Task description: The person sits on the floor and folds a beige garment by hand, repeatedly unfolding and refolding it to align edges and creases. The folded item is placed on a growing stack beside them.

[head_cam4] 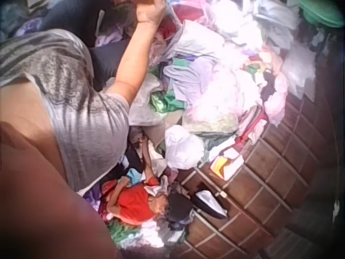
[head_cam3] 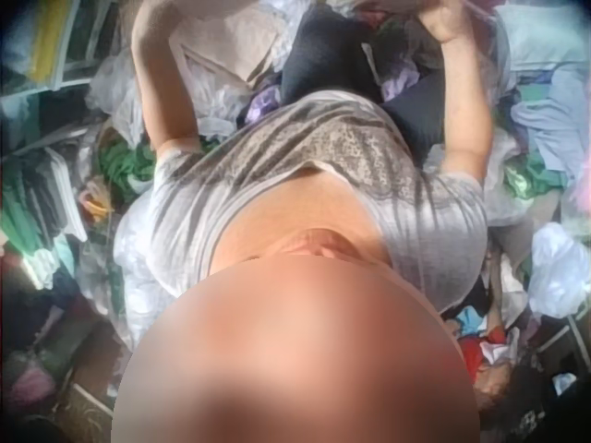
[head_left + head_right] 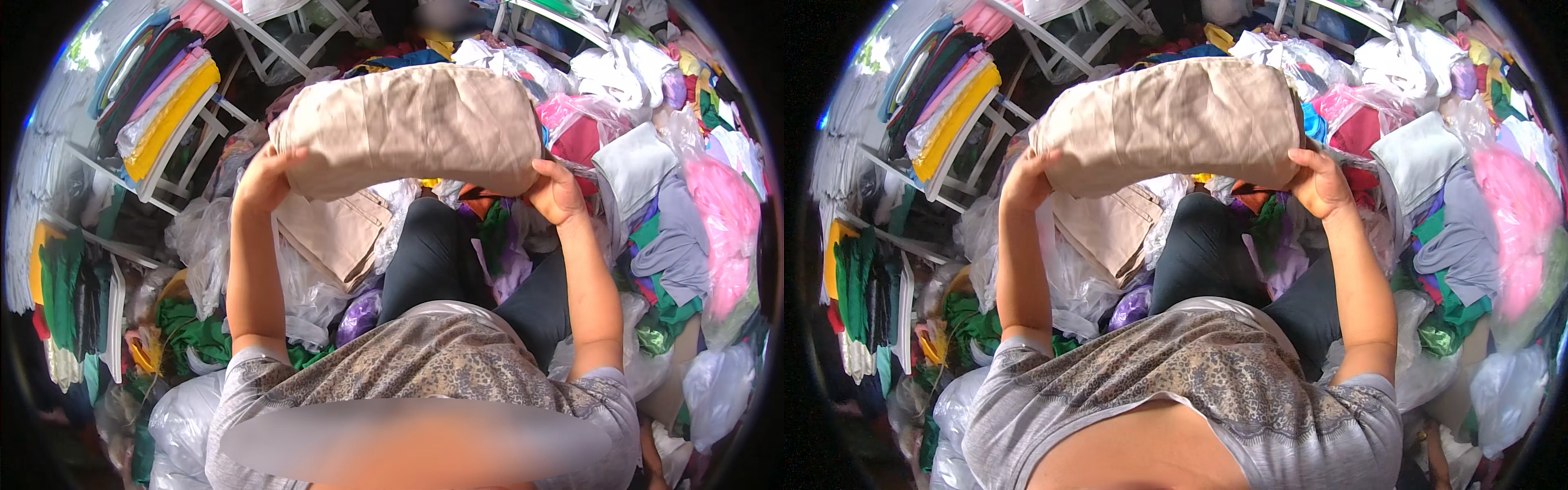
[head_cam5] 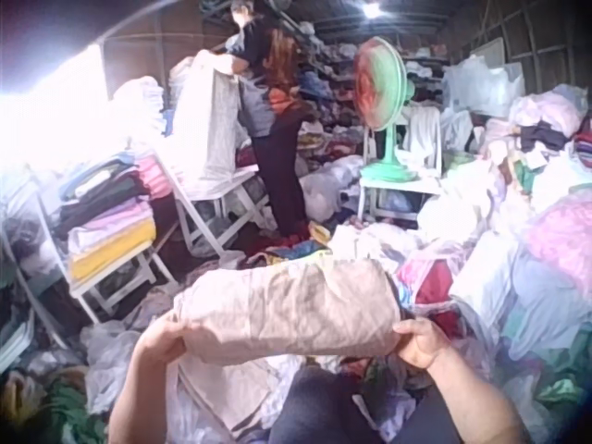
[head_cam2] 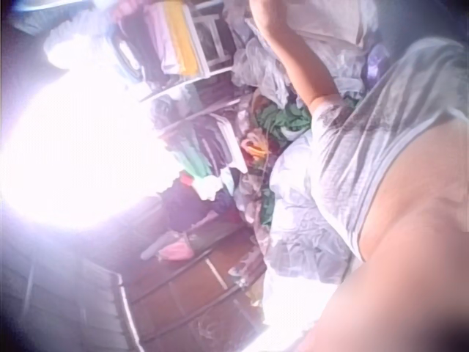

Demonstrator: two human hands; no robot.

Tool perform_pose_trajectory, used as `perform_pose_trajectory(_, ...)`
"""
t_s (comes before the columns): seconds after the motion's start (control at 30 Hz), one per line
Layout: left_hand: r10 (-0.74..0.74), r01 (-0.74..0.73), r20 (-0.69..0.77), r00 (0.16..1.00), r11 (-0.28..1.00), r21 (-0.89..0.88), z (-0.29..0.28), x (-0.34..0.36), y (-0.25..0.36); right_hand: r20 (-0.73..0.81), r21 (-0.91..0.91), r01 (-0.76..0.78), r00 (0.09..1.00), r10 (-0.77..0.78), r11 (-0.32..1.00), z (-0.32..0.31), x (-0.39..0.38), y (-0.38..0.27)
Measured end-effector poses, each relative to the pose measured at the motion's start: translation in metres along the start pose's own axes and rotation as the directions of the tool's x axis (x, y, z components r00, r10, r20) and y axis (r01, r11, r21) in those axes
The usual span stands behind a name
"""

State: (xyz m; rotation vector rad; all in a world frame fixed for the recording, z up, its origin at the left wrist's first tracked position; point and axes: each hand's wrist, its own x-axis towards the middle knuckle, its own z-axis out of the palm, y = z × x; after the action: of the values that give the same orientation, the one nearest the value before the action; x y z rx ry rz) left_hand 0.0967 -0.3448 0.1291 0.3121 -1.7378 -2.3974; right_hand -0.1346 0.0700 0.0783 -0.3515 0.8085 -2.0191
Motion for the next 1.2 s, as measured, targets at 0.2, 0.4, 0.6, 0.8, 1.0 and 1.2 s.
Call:
perform_pose_trajectory(0.2,-0.433,0.452,-0.14,0.891,0.875,0.172,-0.02,-0.046,-0.129,-0.482,-0.306,-0.423,0.841,0.244,0.853,-0.064,-0.03,0.078)
perform_pose_trajectory(0.4,-0.646,0.704,-0.312,0.697,0.532,0.47,-0.032,-0.072,-0.196,-0.46,-0.34,-0.629,0.76,0.46,0.699,-0.1,-0.059,0.136)
perform_pose_trajectory(0.6,-0.591,0.609,-0.268,0.761,0.508,0.609,-0.036,-0.066,-0.186,-0.532,-0.395,-0.565,0.783,0.321,0.725,-0.103,-0.066,0.125)
perform_pose_trajectory(0.8,0.05,0.177,-0.192,0.98,0.209,0.962,0.006,-0.061,-0.198,-0.596,-0.695,-0.252,0.726,-0.343,0.673,-0.117,-0.063,0.071)
perform_pose_trajectory(1.0,-0.252,-0.134,0.171,0.952,0.157,0.978,0.073,-0.045,-0.193,-0.303,-0.882,-0.012,0.78,-0.547,0.472,-0.064,-0.058,-0.007)
perform_pose_trajectory(1.2,0.289,-0.624,0.561,0.775,0.484,0.613,0.157,0.051,-0.112,0.034,-0.934,0.115,0.971,-0.237,0.339,0.05,-0.053,-0.051)
